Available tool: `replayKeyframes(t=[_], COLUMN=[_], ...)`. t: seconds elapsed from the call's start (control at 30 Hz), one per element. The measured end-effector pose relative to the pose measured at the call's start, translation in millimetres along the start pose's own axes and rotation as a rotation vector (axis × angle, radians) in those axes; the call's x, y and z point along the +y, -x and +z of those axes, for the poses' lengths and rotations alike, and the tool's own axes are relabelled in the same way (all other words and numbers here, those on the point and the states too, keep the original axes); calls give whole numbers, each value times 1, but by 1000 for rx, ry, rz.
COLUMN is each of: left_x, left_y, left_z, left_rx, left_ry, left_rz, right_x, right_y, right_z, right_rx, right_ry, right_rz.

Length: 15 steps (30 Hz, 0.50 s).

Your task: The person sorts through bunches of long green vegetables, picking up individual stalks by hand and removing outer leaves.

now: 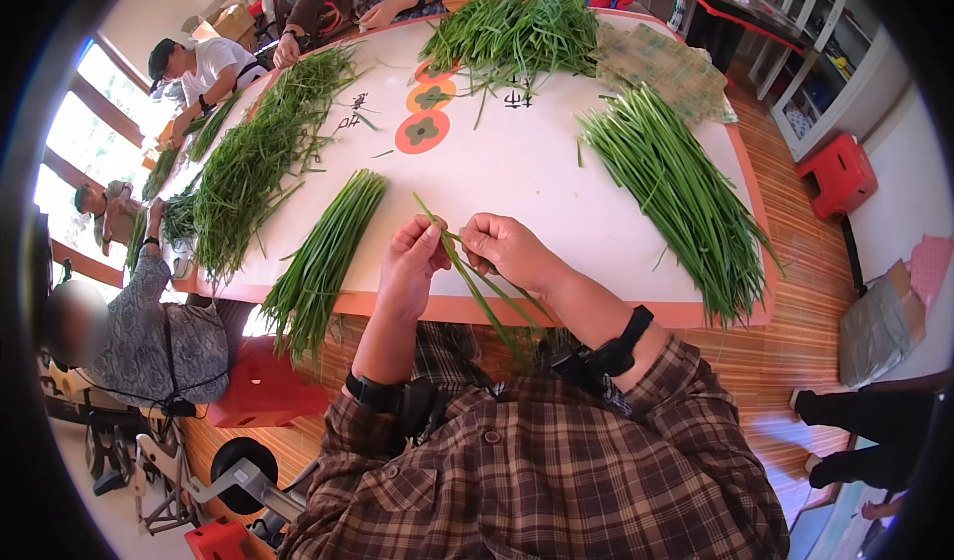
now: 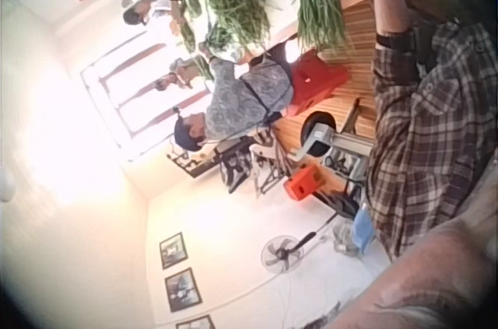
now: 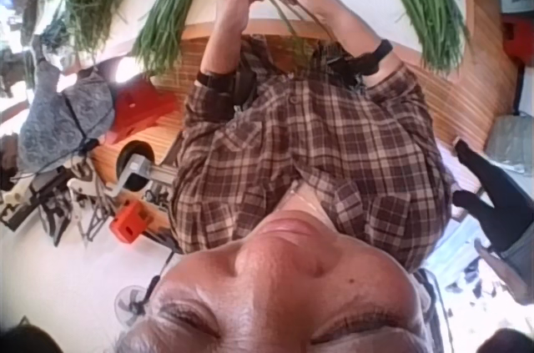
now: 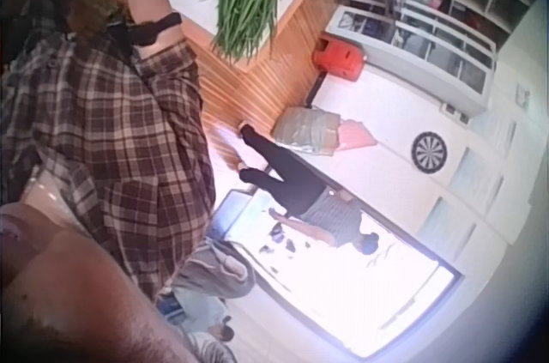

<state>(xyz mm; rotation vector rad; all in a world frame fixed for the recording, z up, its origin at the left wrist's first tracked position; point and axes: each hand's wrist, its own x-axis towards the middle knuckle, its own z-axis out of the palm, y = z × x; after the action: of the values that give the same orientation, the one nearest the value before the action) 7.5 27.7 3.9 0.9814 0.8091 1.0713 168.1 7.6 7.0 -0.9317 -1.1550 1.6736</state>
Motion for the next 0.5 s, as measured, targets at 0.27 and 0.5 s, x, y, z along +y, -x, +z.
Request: replayKeyframes(t=[0.27,0.5], left_x=[2,29], left_y=[-2,-4], left_z=[-3,-37], left_rx=[6,164], left_ry=[47,248], left_rz=[3,227], right_x=[-11,-25], right_y=[12,56], right_z=[-9,-27], right_rx=[-33,-141], right_ry=[95,226], right_rz=[148,198])
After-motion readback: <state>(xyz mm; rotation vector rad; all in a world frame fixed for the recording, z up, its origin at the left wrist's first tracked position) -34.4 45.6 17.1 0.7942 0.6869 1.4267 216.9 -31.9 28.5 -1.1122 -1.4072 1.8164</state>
